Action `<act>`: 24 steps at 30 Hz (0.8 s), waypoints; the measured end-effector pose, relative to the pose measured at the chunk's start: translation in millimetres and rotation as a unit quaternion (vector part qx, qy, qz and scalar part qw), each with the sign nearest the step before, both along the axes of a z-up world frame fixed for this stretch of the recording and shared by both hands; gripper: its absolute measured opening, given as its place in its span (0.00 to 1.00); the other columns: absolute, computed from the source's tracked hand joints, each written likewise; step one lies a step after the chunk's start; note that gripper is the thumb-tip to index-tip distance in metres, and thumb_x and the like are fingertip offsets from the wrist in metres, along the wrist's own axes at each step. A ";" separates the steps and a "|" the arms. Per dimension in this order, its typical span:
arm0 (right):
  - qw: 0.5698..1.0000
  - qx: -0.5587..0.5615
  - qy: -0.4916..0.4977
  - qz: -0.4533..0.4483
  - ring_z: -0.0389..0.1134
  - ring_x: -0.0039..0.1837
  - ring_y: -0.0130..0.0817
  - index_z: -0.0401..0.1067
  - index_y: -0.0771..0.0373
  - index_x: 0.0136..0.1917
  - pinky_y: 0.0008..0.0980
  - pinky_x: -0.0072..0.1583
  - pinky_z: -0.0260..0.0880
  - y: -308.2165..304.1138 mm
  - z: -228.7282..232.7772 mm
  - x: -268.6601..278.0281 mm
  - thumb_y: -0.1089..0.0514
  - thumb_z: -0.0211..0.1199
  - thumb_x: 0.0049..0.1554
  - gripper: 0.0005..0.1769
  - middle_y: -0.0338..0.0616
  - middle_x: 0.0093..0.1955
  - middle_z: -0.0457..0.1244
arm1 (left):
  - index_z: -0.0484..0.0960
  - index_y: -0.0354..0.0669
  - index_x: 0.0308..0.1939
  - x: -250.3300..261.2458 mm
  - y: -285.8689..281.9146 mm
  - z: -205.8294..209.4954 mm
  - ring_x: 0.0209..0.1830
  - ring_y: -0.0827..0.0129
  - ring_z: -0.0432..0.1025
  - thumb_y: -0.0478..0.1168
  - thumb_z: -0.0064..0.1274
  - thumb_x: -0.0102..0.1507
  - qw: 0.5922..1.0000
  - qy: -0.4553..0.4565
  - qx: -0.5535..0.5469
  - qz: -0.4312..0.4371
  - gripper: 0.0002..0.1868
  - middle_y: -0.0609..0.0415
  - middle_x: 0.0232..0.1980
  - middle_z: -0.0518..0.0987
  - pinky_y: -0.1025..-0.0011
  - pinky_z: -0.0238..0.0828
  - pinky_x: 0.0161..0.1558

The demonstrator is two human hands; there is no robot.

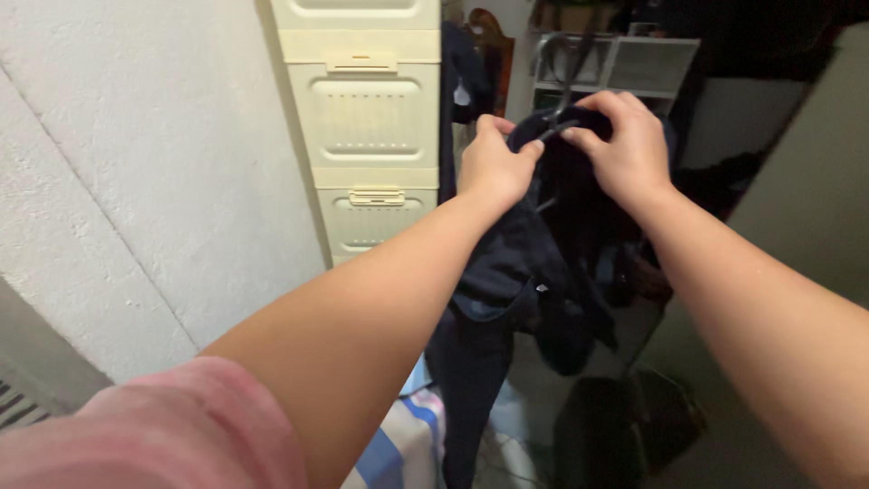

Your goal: The person picks up a pair of trousers on a hanger, removes them, and spreads one leg onto an ironing board to iron it using a steam iron.

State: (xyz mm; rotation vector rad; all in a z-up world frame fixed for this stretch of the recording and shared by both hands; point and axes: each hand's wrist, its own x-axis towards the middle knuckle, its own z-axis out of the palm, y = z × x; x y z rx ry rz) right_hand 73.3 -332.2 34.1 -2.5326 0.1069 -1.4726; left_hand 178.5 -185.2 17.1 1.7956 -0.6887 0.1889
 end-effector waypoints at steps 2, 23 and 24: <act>1.000 0.018 0.003 -0.019 0.69 0.56 0.50 0.77 0.60 0.56 0.43 0.56 0.69 0.4 -5.2 14.5 0.56 0.75 0.55 0.17 0.48 0.53 0.67 | 0.72 0.43 0.54 18.1 4.6 -4.1 0.53 0.51 0.79 0.53 0.64 0.56 0.999 -0.034 -0.004 -0.025 0.30 0.42 0.50 0.83 0.60 0.73 0.54; 0.983 -0.077 0.139 0.095 0.67 0.56 0.49 0.79 0.54 0.54 0.46 0.55 0.63 -61.6 -68.1 268.8 0.41 0.69 0.57 0.19 0.44 0.51 0.69 | 0.76 0.39 0.49 210.3 7.1 -58.1 0.50 0.42 0.77 0.52 0.47 0.66 0.964 -0.063 0.238 0.101 0.19 0.39 0.45 0.83 0.49 0.72 0.51; 0.982 -0.105 0.128 0.095 0.65 0.55 0.48 0.80 0.53 0.53 0.45 0.56 0.59 -69.1 -67.6 280.8 0.41 0.69 0.57 0.18 0.41 0.51 0.70 | 0.75 0.39 0.49 214.9 2.9 -54.8 0.48 0.42 0.77 0.52 0.47 0.67 0.960 -0.068 0.249 0.113 0.19 0.40 0.44 0.83 0.49 0.72 0.50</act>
